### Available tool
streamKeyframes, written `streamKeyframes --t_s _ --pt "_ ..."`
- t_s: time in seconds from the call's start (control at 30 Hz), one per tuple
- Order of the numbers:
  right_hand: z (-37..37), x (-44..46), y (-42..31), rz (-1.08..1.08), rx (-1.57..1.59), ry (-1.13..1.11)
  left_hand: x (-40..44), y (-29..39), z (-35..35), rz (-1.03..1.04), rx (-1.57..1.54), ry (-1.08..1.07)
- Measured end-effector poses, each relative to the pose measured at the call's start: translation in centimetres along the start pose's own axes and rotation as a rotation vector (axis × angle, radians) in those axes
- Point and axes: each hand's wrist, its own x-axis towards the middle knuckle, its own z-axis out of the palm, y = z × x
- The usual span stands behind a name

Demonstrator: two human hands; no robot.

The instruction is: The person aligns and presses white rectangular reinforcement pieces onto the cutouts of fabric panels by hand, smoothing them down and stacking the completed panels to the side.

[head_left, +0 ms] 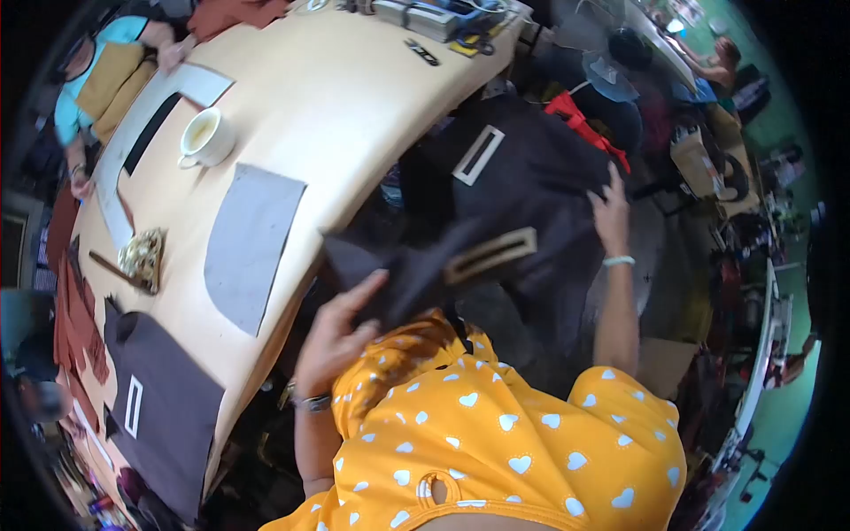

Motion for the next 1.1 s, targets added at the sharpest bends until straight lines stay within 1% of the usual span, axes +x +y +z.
streamKeyframes --t_s 0.03,0.07,0.1,0.13,0.17,0.23,0.27,0.37,0.4,0.43,0.5,0.53,0.57,0.6,0.63,0.67,0.7,0.77,0.8,0.9,0.93,1.0,1.03,1.1 --pt "-3.3 -0.8 2.1 0.025 -0.105 -0.036 1.4 -0.5 2.0 0.047 -0.021 -0.131" --pt "-6.4 -1.2 5.5 -0.012 -0.298 -0.047 2.6 0.3 4.0 0.094 0.021 -0.246" --pt "-9.6 -1.3 6.7 0.171 -0.426 -0.142 3.7 1.2 6.1 0.140 0.060 -0.358" --pt "-12.1 -1.3 9.2 0.253 -0.405 -0.095 4.5 1.1 8.6 0.180 -0.021 -0.424" --pt "-14.7 -0.9 12.7 0.218 -0.561 -0.071 5.1 0.9 10.8 0.217 -0.104 -0.488" --pt "-15.0 0.2 13.0 0.222 -0.549 -0.051 6.0 1.6 13.7 0.127 -0.108 -0.639" --pt "-14.9 1.3 12.8 0.222 -0.541 -0.041 6.4 1.9 14.8 0.132 -0.092 -0.651" --pt "-13.6 5.6 11.6 0.217 -0.511 -0.012 7.5 -0.7 18.2 0.487 -0.105 -0.200" --pt "-12.8 7.1 11.3 0.214 -0.501 -0.003 7.9 -1.8 17.9 0.335 -0.096 -0.297" --pt "-11.1 8.7 11.5 0.178 -0.496 0.029 8.2 -2.5 17.9 0.301 -0.074 -0.221" --pt "-5.1 11.9 13.3 0.110 -0.483 0.086 8.5 -3.4 17.8 0.224 -0.032 -0.069" --pt "-2.2 13.2 13.7 0.079 -0.474 0.111 8.7 -3.0 17.0 -0.050 0.087 -0.179" --pt "0.2 14.4 13.6 0.090 -0.454 0.090 8.9 -3.6 17.0 -0.009 0.086 -0.102" --pt "2.9 15.4 14.0 0.000 -0.440 0.165 9.1 -4.6 17.2 0.031 0.087 -0.024" --pt "5.0 16.3 13.6 0.003 -0.444 0.132 9.3 -5.5 17.3 0.072 0.089 0.054" --pt "6.8 17.0 12.3 0.013 -0.459 0.118 9.3 -6.1 17.3 0.081 0.098 0.087" --pt "8.6 17.8 12.8 -0.051 -0.444 0.126 9.4 -6.8 17.2 0.054 0.086 0.108" --pt "11.1 19.0 11.8 -0.017 -0.507 0.121 9.8 -8.1 17.1 0.003 0.056 0.151" --pt "12.0 19.5 11.9 -0.038 -0.502 0.117 9.8 -8.4 16.8 -0.075 0.095 0.124" --pt "14.1 20.6 11.3 -0.075 -0.505 0.091 10.6 -9.2 16.5 -0.015 0.192 0.246" --pt "14.2 20.6 10.8 -0.067 -0.517 0.077 10.9 -8.9 16.2 -0.063 0.105 0.223" --pt "15.4 21.1 10.9 -0.078 -0.545 0.078 11.4 -8.8 15.8 -0.111 0.136 0.247" --pt "15.9 21.2 10.8 -0.049 -0.586 0.068 11.7 -8.8 15.6 -0.133 0.154 0.267" --pt "16.6 21.3 11.3 -0.084 -0.568 0.081 12.2 -10.0 15.6 -0.086 0.103 0.315"
